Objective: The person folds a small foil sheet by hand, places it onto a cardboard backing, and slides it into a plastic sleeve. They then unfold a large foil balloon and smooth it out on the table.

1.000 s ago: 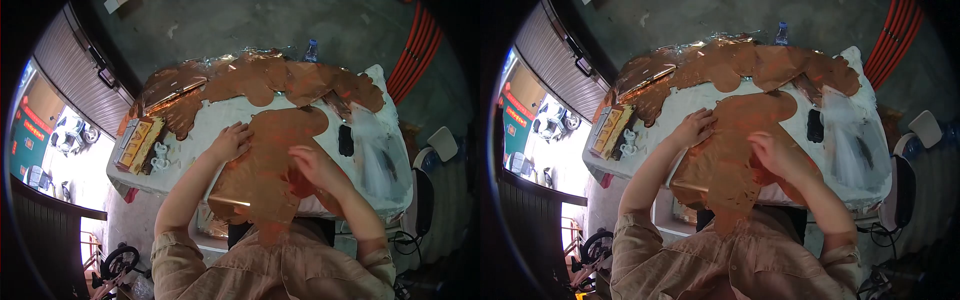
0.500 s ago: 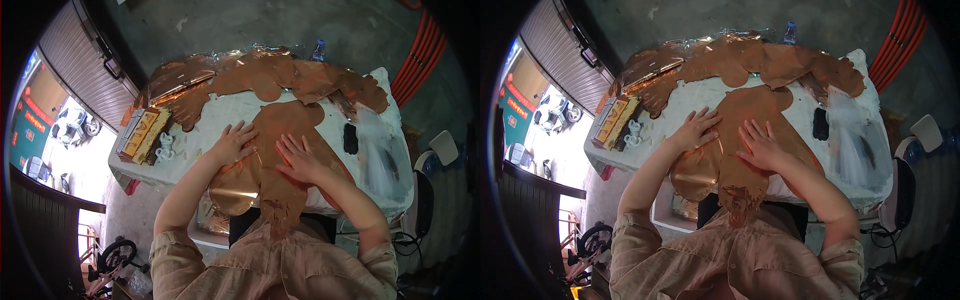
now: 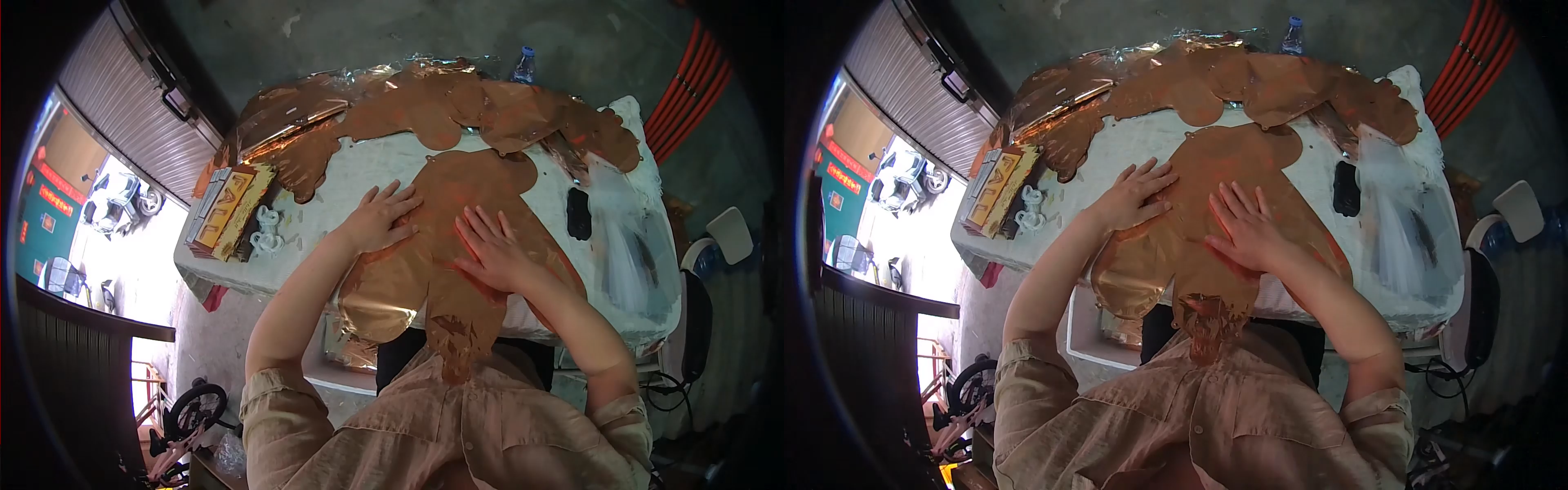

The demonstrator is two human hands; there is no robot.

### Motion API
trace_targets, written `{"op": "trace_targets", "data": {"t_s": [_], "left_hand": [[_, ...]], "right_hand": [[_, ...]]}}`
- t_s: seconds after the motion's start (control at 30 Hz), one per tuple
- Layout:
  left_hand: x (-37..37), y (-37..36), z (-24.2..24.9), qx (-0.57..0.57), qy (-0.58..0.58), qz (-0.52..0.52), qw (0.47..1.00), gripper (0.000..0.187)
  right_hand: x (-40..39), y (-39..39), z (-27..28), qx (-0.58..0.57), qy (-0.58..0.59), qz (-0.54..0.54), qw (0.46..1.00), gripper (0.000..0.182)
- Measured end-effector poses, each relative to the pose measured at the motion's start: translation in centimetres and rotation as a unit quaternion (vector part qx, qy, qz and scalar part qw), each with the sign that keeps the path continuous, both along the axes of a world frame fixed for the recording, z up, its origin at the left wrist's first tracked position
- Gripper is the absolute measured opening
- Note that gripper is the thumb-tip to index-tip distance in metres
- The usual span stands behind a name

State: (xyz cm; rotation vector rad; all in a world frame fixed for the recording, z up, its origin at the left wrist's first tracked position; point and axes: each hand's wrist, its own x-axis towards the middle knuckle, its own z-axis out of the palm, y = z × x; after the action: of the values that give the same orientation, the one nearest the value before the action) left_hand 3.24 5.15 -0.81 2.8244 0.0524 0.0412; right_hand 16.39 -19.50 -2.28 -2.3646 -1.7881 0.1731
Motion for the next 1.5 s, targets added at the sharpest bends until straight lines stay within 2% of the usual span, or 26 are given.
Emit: {"op": "trace_targets", "data": {"t_s": [0.3,0.37,0.47,0.57,0.7,0.87,0.93,0.97,1.0,1.03,1.07,1.13,1.23,1.3,1.37,1.43,1.47,1.5], "left_hand": [[0.2,-0.2,0.5,-0.018,-0.006,-0.001,1.000,0.062],[0.6,-0.4,0.8,-0.041,-0.079,-0.003,0.996,0.053],[2.5,-0.4,0.3,-0.085,-0.121,-0.032,0.989,0.042],[4.2,-1.3,-0.3,-0.079,-0.156,-0.043,0.984,0.037],[5.2,-1.8,-0.8,-0.024,-0.132,-0.021,0.991,0.039],[4.9,-2.1,-1.0,0.018,-0.164,-0.006,0.986,0.040],[4.9,-2.0,-1.1,0.017,-0.167,-0.010,0.986,0.041],[4.9,-2.0,-1.2,0.017,-0.168,-0.008,0.986,0.042],[4.9,-2.0,-1.3,0.014,-0.171,-0.015,0.985,0.042],[4.9,-1.9,-1.2,0.013,-0.169,-0.012,0.985,0.043],[4.8,-1.9,-1.2,0.012,-0.166,-0.008,0.986,0.043],[4.8,-2.0,-1.2,0.012,-0.165,-0.012,0.986,0.043],[4.8,-2.0,-1.2,0.016,-0.168,-0.013,0.986,0.043],[4.7,-2.1,-1.2,0.017,-0.170,-0.014,0.985,0.042],[4.8,-2.1,-1.2,0.014,-0.163,-0.013,0.986,0.041],[4.8,-2.1,-0.9,0.013,-0.162,-0.015,0.987,0.041],[4.8,-2.1,-0.9,0.014,-0.162,-0.015,0.987,0.040],[4.8,-2.1,-1.0,0.010,-0.159,-0.019,0.987,0.040]], "right_hand": [[0.1,-0.2,0.6,-0.013,-0.002,0.012,1.000,0.073],[0.0,-0.1,0.7,-0.026,-0.007,0.007,1.000,0.073],[-0.2,0.0,0.6,-0.024,-0.014,0.014,1.000,0.073],[-0.2,0.1,0.6,-0.029,-0.020,0.012,0.999,0.072],[-0.2,0.0,0.2,-0.014,-0.021,0.009,1.000,0.071],[-0.2,0.0,0.1,-0.007,0.007,0.005,1.000,0.074],[-0.3,0.0,-0.1,0.075,-0.017,0.015,0.997,0.063],[-0.1,-0.1,0.2,0.074,-0.022,0.007,0.997,0.063],[0.1,-0.1,0.4,0.114,0.157,0.005,0.981,0.049],[0.4,-0.1,1.0,0.153,0.330,0.004,0.932,0.036],[0.6,-0.4,1.7,0.154,0.327,-0.002,0.932,0.036],[1.0,-1.1,3.5,0.082,0.488,-0.119,0.861,0.012],[2.1,-3.1,5.1,0.042,0.455,-0.111,0.882,0.009],[1.0,-5.7,6.8,0.030,0.614,-0.058,0.787,0.010],[-0.7,-8.2,7.4,-0.017,0.544,0.138,0.828,0.012],[-2.8,-10.1,7.3,-0.145,0.584,0.168,0.781,0.015],[-3.7,-10.9,6.6,-0.144,0.588,0.163,0.779,0.015],[-4.6,-11.5,5.8,-0.200,0.560,0.107,0.797,0.016]]}}
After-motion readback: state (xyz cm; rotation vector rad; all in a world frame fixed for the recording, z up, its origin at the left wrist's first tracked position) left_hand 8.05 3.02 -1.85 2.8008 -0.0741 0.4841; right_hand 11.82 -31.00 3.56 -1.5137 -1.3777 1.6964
